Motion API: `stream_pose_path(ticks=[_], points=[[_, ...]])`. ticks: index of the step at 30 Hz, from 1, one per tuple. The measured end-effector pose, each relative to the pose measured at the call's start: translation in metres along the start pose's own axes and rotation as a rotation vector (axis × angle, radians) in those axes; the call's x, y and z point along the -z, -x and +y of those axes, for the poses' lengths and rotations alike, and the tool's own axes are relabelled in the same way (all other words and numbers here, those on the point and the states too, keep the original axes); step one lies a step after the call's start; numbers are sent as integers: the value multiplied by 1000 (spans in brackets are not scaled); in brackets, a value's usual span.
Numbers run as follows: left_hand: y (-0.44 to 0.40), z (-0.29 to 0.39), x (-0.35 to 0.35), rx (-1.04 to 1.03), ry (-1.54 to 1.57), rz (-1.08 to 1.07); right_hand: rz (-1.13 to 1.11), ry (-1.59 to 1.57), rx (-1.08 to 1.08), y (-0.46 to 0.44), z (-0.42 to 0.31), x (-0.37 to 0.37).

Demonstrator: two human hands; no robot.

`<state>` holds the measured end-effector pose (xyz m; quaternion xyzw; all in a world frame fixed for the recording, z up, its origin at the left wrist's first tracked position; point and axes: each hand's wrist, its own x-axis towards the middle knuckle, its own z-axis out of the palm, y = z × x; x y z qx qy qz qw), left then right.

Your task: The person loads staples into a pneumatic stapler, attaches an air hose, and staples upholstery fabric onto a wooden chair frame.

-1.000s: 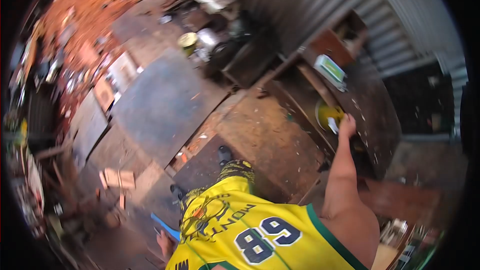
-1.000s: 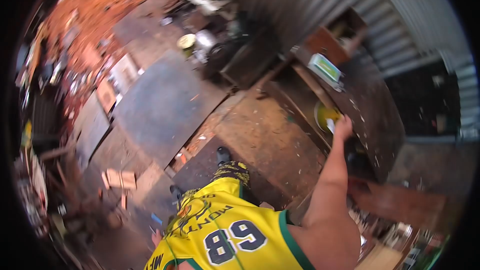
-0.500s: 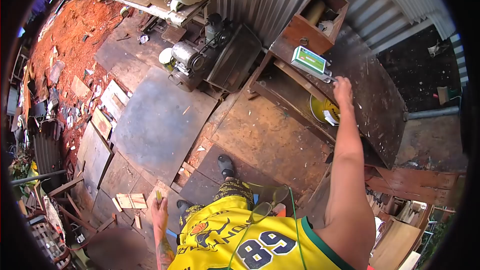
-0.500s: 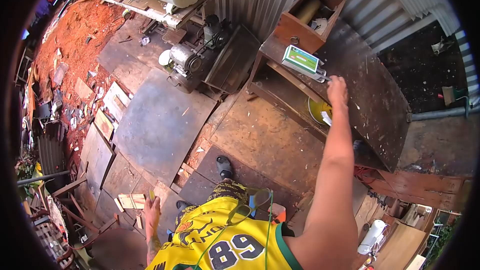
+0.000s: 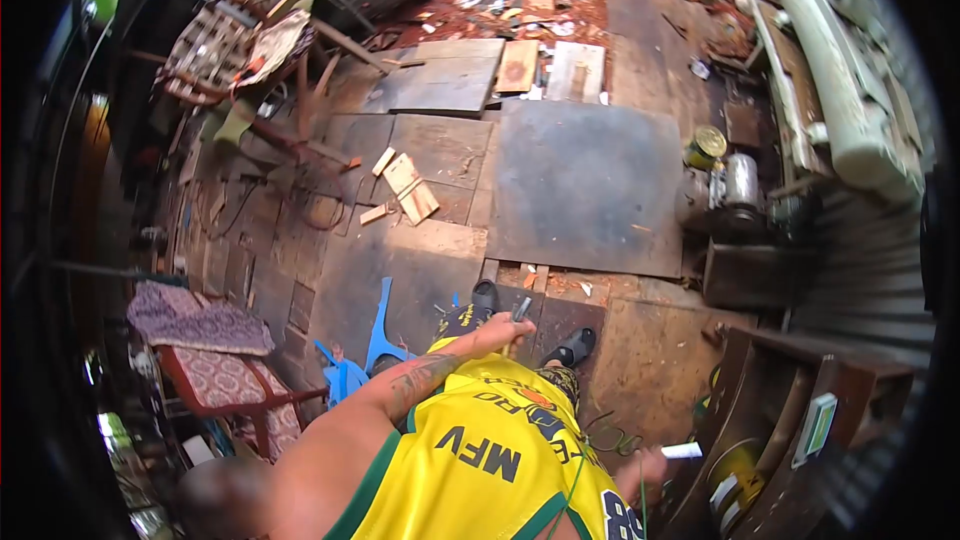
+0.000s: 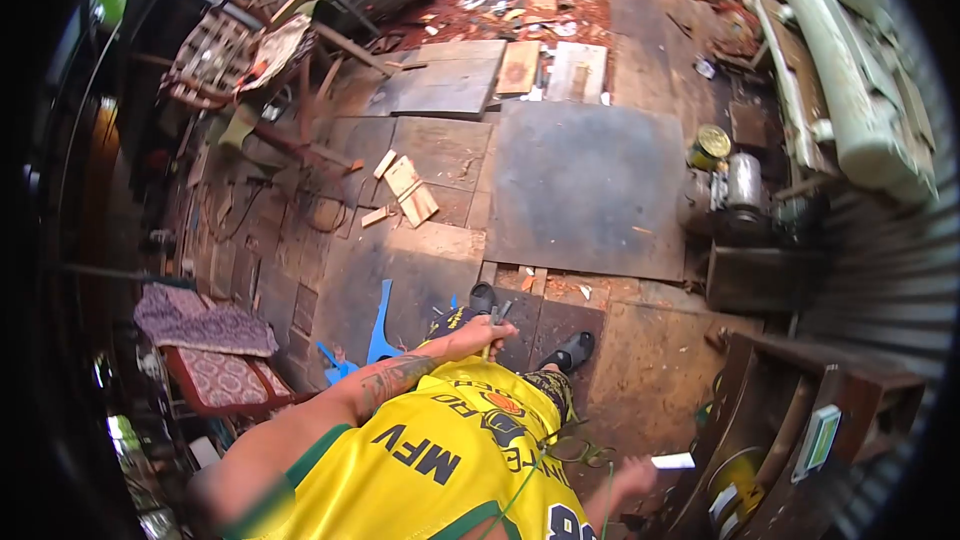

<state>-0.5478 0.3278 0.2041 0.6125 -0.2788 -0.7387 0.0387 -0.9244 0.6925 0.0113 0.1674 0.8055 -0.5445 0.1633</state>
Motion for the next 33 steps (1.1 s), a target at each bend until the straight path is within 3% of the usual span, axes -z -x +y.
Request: stream_pose_path(ticks=[2, 3, 4, 6, 8, 10, 13, 14, 16, 18, 19, 20, 21, 23, 24, 25, 27, 30, 33], points=[[1, -2, 8, -5, 186, -77, -556, 95, 14, 123, -48, -121], [8, 3, 13, -35, 268, -89, -875, 174, -176, 195, -112, -168], [11, 8, 23, -75, 348, -104, -1186, 264, -49, 229, -126, -202], [8, 4, 53, -161, 397, -135, -1498, 466, 39, 307, -172, -258], [11, 4, 85, -303, 733, -206, -1663, 626, 94, 358, -171, -302], [22, 3, 124, -389, 789, -200, -1739, 766, 190, 400, -172, -329], [54, 11, 188, -312, 804, -51, -1942, 966, 180, 453, -168, -365], [59, 9, 212, -347, 823, -30, -1961, 977, 113, 469, -169, -372], [64, -8, 247, -312, 927, 231, -1953, 1055, 282, 476, -159, -395], [60, -32, 285, -356, 1085, 250, -1858, 923, 619, 462, -147, -421], [57, -48, 303, -415, 1072, 355, -1749, 870, 478, 461, -153, -430], [56, -57, 320, -474, 1053, 463, -1666, 742, 206, 436, -136, -452], [61, -59, 334, -484, 1065, 471, -1554, 783, 135, 412, -132, -475], [77, -57, 355, -514, 1159, 606, -1375, 955, 169, 371, -140, -500], [83, -55, 364, -516, 1164, 606, -1402, 1052, 231, 323, -130, -517], [87, -50, 375, -489, 1116, 682, -1271, 1250, 499, 314, -140, -520], [91, -34, 396, -477, 1038, 818, -1169, 1470, 516, 334, -180, -520], [70, -14, 436, -489, 1133, 957, -1221, 1501, 417, 295, -167, -558], [32, -8, 502, -444, 1333, 906, -1223, 1585, 440, 369, -150, -655]])
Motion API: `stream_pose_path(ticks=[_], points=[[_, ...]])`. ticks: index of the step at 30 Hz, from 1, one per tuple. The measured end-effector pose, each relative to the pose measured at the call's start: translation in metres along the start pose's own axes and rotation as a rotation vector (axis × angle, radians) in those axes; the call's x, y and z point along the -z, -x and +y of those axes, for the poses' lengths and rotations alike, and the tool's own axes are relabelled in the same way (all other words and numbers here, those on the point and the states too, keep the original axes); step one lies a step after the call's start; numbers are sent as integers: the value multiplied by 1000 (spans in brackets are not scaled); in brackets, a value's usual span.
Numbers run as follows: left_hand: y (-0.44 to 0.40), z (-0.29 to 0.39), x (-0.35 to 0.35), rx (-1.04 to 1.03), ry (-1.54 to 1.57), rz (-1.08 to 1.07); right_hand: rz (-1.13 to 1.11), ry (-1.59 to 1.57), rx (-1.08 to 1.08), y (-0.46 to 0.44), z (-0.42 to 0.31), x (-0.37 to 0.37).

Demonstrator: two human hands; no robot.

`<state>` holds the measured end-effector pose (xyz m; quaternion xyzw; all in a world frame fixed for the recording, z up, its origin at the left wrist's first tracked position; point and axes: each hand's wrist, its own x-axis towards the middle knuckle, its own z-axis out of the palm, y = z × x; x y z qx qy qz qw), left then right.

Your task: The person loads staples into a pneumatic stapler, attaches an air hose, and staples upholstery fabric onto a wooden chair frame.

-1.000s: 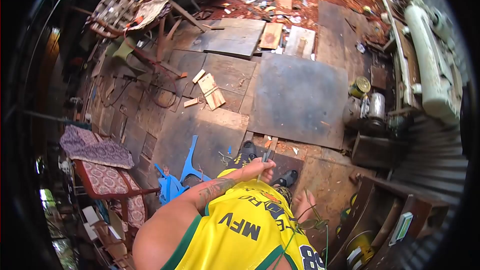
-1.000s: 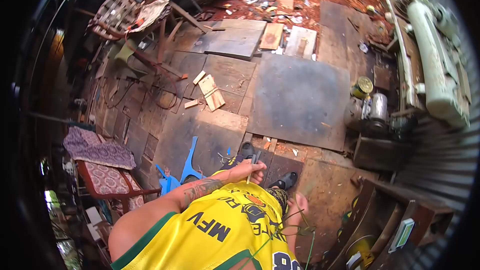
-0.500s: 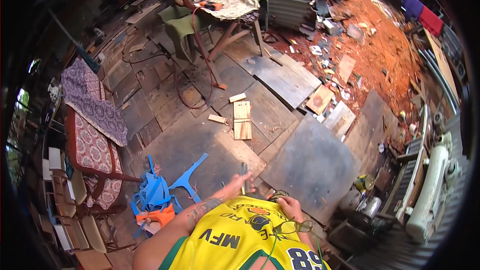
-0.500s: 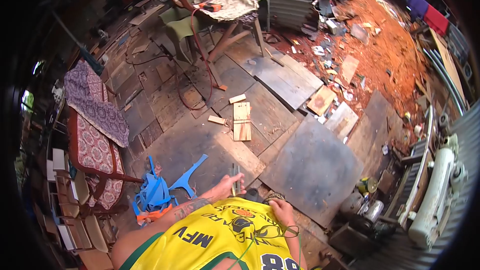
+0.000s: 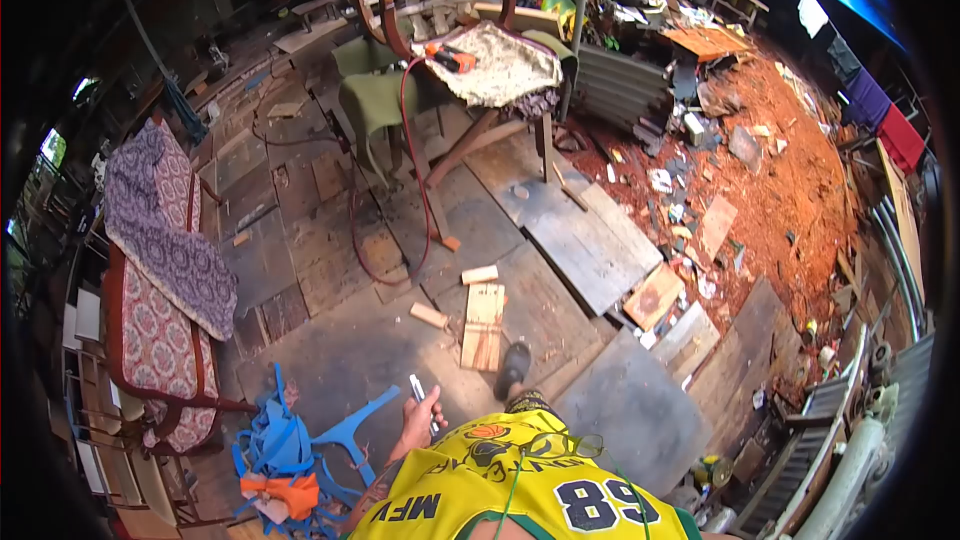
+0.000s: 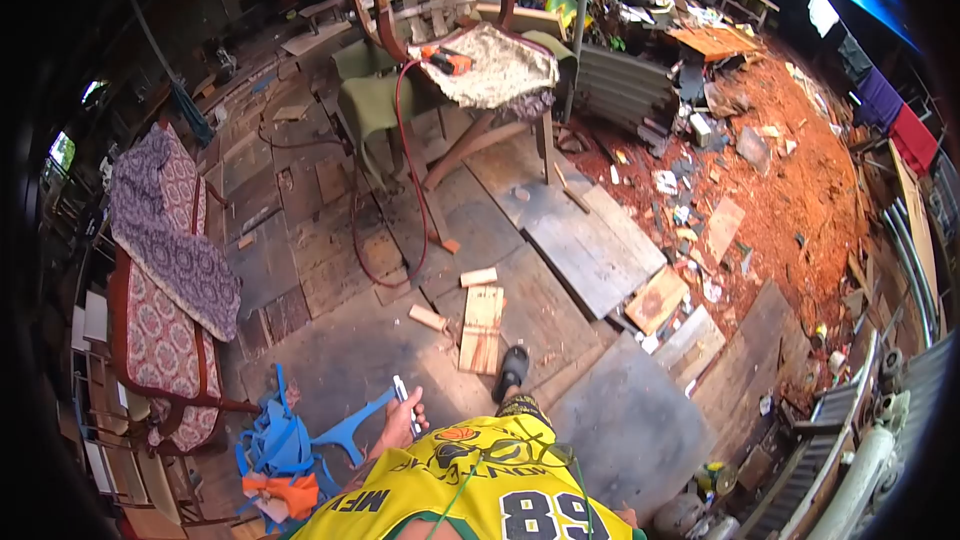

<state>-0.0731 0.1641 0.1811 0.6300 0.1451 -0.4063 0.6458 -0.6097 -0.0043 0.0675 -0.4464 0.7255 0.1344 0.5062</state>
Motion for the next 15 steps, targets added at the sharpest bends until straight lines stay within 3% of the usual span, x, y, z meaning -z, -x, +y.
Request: stream_pose_path(ticks=[1, 5, 7, 9, 10, 11, 15], points=[[-26, 9, -5, 71, 73, 6, 2, 20, 41, -19, -45, -1], [-119, 66, -50, 1, 30, 125, 61, 92, 368, -99, -256, 12], [-126, 86, -62, 39, 9, 231, 104, 137, 615, -121, -375, 23], [-145, 124, -88, -62, -10, 129, 213, 177, 1036, -147, -477, 32], [-155, 136, -100, -43, -12, 136, 213, 200, 1104, -136, -529, 43], [-166, 148, -111, -54, -57, 146, 88, 89, 991, -123, -575, 52], [-221, 186, -168, -51, -231, 98, 46, -103, 910, -110, -674, 79]])
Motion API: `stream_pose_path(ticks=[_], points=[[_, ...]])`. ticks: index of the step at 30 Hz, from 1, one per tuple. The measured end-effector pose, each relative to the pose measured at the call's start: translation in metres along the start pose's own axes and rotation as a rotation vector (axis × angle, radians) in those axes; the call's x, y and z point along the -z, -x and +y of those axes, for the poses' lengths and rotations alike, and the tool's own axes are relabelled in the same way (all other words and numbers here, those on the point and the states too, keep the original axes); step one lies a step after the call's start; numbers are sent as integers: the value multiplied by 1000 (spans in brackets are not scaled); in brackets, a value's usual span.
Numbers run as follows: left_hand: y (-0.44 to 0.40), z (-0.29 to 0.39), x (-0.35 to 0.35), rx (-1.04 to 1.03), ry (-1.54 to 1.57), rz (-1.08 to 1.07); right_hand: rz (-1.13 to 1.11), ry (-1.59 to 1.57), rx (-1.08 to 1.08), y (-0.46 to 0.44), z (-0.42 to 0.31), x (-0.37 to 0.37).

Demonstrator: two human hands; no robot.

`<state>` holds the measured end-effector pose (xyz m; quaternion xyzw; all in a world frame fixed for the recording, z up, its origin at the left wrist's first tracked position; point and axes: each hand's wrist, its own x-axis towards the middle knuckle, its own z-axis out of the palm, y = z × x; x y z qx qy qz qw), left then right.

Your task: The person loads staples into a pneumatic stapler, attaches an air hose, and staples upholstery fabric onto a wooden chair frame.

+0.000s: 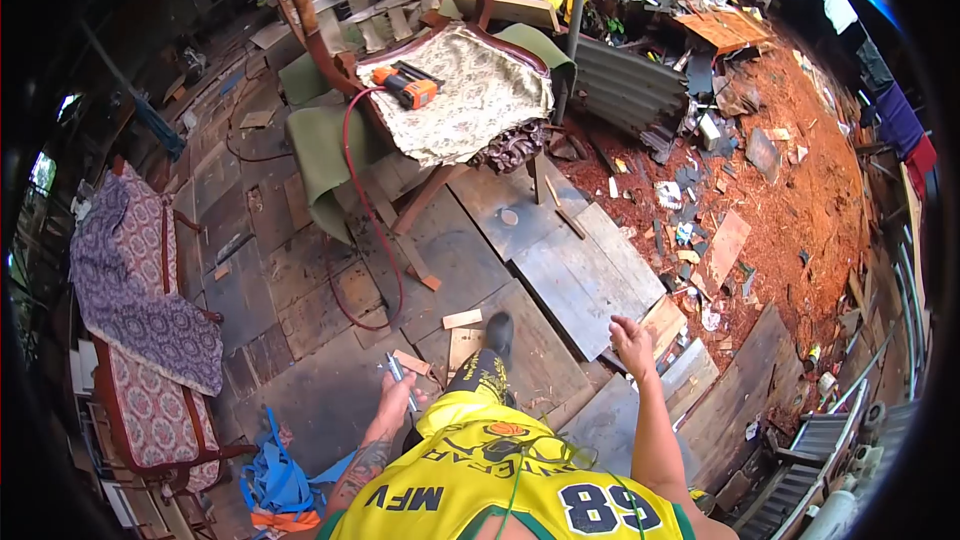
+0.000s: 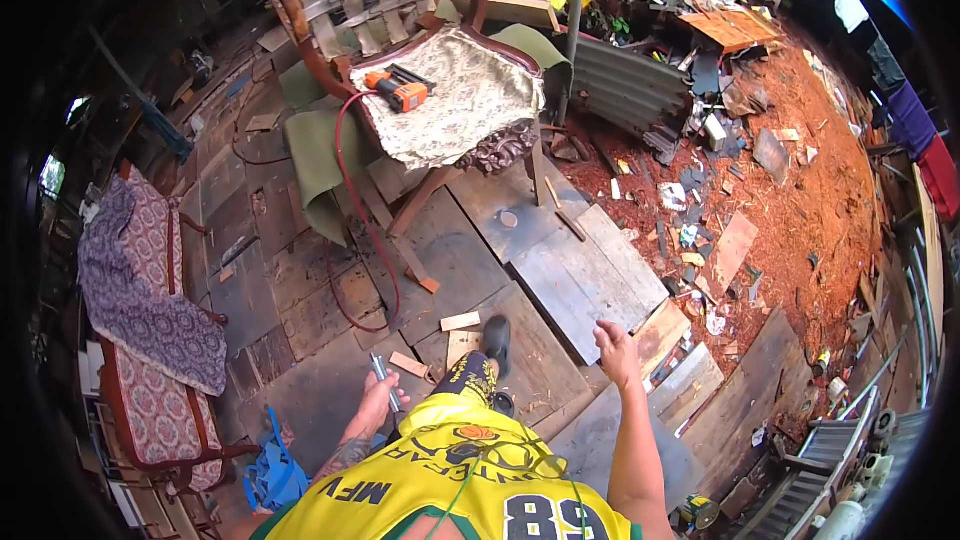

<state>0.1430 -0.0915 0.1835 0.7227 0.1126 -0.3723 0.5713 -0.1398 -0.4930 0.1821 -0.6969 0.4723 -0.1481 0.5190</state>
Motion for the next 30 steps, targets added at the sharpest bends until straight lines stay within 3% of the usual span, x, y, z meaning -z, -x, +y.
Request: stream_pose_path(ticks=[1, 4, 5, 6, 9, 10, 13, 18, 20, 21, 24, 26, 30], points=[[-15, 12, -16, 19, 0, -48, 33, -76, 22, -9, 4, 2], [-57, 53, -67, 32, 30, -154, 93, 316, 92, -24, 86, 12], [-66, 74, -85, 40, 67, -205, 55, 239, -120, -1, 57, 15], [-87, 85, -101, -21, 37, -249, 143, 436, -71, 11, 102, 12], [-120, 143, -151, -185, -66, -258, 36, 311, -571, 41, 115, 21], [-125, 169, -163, -241, -197, -245, 9, 286, -668, 45, 111, 22], [-157, 232, -208, -286, -152, -257, -26, 219, -804, 39, 99, 33], [-234, 347, -279, -499, -79, -197, -42, 117, -767, -70, 17, 40], [-278, 387, -300, -581, -227, -74, -76, 65, -677, -140, 21, 40], [-285, 416, -310, -492, -333, -37, -94, 117, -577, -181, 92, 42], [-350, 455, -341, -582, -571, 187, -191, 97, -438, -285, 23, 37], [-380, 491, -360, -447, -701, 248, -211, 67, -460, -339, -21, 30], [-433, 552, -382, -284, -715, 329, -302, 101, -406, -416, -42, 41]])
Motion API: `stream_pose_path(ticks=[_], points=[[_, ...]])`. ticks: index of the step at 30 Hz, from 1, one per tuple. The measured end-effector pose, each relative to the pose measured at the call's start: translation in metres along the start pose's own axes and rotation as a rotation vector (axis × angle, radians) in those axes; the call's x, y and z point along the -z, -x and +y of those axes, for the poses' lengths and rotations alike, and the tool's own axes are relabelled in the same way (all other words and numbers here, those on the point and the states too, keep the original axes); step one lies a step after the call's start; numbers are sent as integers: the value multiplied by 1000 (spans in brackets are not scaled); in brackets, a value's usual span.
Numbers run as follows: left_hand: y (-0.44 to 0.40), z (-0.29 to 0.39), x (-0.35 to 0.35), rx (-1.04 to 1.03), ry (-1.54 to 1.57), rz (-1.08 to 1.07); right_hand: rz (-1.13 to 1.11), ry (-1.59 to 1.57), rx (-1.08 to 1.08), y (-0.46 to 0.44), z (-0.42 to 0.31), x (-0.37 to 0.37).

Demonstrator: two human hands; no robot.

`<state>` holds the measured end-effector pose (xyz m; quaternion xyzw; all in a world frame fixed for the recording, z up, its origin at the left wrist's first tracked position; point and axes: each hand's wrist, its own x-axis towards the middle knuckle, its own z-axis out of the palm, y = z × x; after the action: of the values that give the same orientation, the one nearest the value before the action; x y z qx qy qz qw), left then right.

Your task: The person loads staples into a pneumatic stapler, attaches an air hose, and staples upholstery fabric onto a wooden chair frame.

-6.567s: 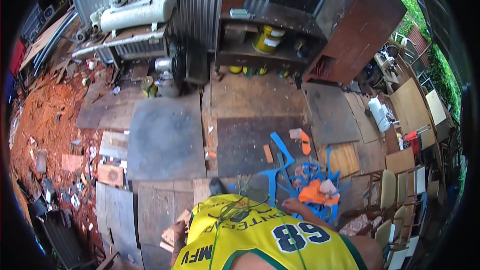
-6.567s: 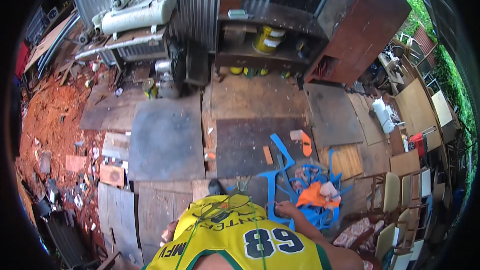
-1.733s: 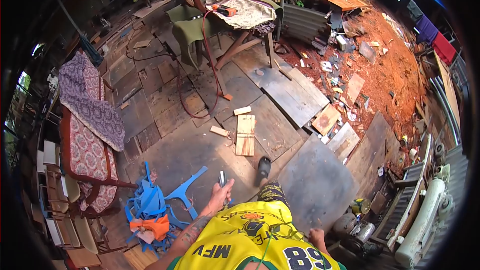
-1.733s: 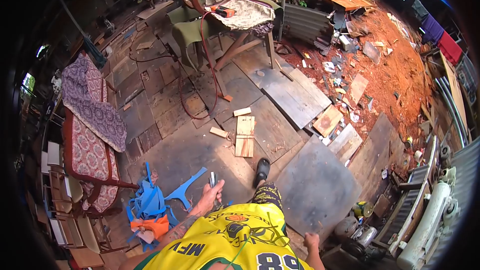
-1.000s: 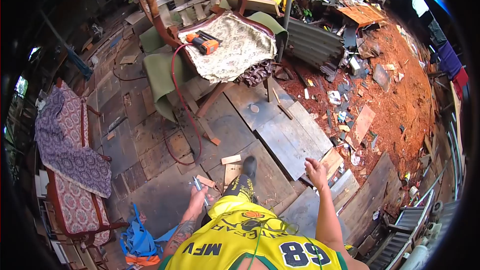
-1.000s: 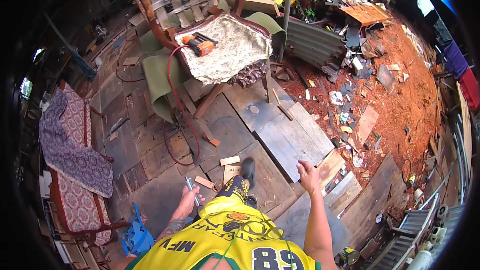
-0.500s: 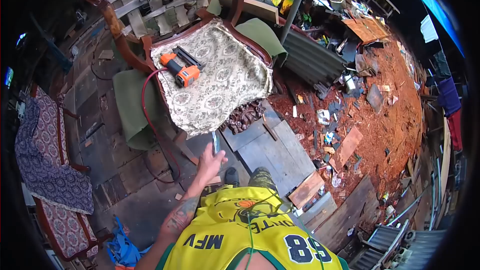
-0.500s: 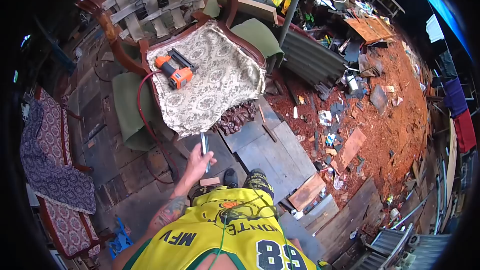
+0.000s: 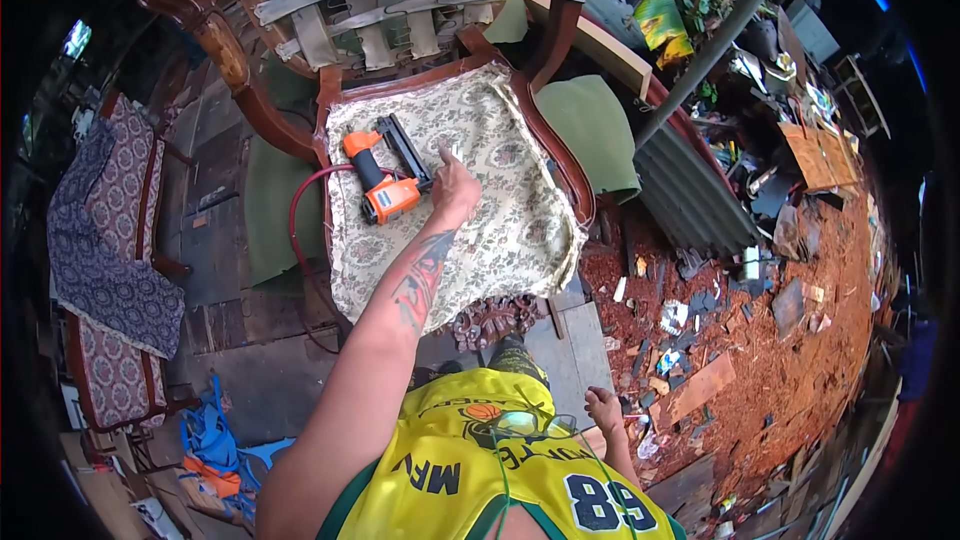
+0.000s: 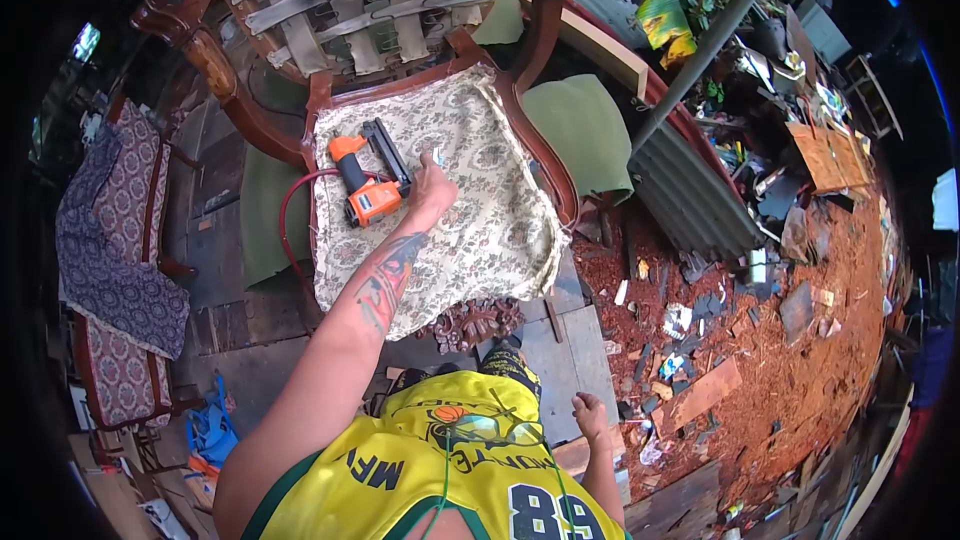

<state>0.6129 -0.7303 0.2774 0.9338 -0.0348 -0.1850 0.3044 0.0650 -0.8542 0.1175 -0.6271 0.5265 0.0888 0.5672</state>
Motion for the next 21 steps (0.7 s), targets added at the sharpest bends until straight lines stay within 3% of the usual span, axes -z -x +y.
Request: stream_pose_path(ticks=[3, 4, 6, 10, 13, 16, 17, 19, 21], points=[[-40, 18, 0, 18, -86, 247, -42, 280, 154, -46, -6, 27], [-37, 17, 5, 51, -102, 241, -26, 416, 229, -54, -13, 37], [-19, 27, 30, -47, -225, 158, -95, 286, 151, -35, -91, 46], [63, -32, 41, -7, 48, 324, -220, 54, 200, -59, -185, 51], [137, -109, 47, 118, 621, 325, -427, 60, 209, -63, -276, 44], [204, -170, 49, 371, 572, 439, -614, 156, 234, -73, -329, 27], [212, -169, 49, 391, 571, 446, -526, 303, 340, -75, -344, 14], [228, -160, 40, 413, 79, 726, -446, 470, 433, -73, -362, -13], [228, -178, 15, 433, 51, 781, -46, 777, 661, -73, -367, -37]])
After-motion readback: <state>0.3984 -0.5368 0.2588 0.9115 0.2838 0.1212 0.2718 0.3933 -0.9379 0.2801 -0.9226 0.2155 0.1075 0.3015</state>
